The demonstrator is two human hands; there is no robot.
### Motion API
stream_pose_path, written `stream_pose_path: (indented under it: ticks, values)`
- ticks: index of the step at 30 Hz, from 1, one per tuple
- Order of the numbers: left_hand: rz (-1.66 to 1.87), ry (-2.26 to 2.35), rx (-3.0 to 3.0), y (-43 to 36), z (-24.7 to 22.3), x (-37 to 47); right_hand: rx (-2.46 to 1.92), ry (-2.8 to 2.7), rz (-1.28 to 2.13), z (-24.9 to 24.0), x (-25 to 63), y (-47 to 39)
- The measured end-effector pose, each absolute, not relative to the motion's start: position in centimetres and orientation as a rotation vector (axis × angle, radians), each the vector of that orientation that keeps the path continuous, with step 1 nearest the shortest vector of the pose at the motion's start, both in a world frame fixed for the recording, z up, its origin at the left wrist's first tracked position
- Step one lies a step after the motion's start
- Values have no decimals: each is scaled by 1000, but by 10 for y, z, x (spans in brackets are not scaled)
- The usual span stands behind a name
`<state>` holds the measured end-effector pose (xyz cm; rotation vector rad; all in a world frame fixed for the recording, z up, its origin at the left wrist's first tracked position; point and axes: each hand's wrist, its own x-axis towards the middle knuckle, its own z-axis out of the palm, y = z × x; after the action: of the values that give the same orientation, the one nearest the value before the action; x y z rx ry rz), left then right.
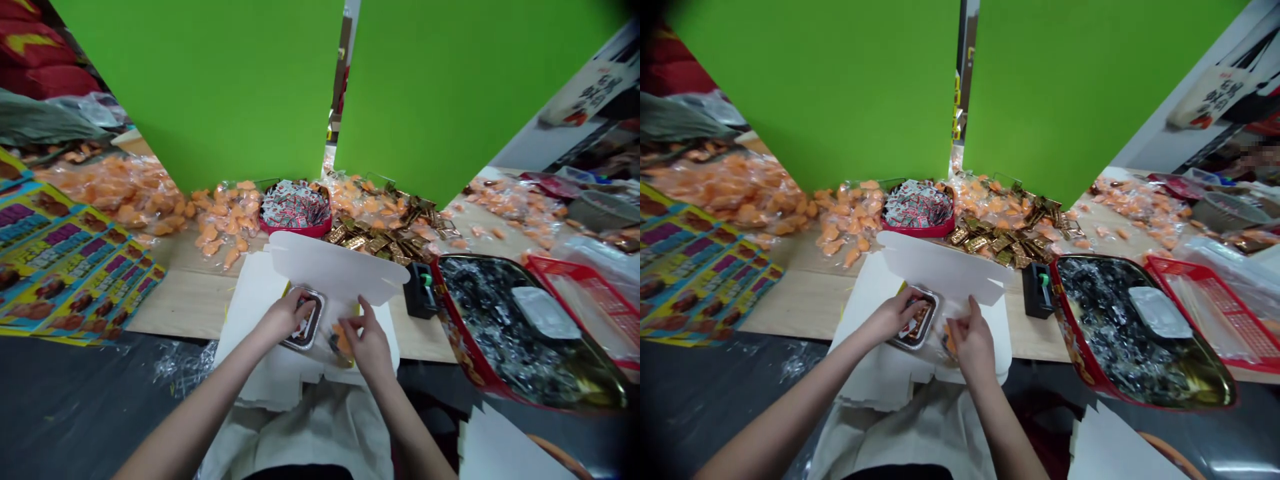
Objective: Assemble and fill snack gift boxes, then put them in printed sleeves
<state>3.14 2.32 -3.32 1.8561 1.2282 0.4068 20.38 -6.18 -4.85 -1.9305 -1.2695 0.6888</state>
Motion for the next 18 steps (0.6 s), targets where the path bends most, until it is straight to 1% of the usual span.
stream_pose_path:
  ticks: [2, 5, 7, 10, 12, 15, 18]
  values:
    - [385, 1203, 1893, 24, -36, 27, -1960, -1447, 455, -61, 207, -67]
    - [454, 1211, 2096, 19, -38, 13, -1933, -1620, 66, -76, 206, -80]
    - [423, 1163, 2301, 12, -43, 1, -1883, -1781, -50, -85, 204, -89]
    - [248, 995, 2483, -1, -57, -15, -1859, -2013, -50, -97, 201, -99]
    - [257, 970, 2502, -5, -66, -25, -1871, -2042, -53, -101, 202, -103]
    - [535, 1259, 2349, 10, -79, -45, -1795, -1970, -61, -105, 216, -106]
    - [773, 1666, 2147, 58, -88, -72, -1682, -1931, -14, -112, 240, -106]
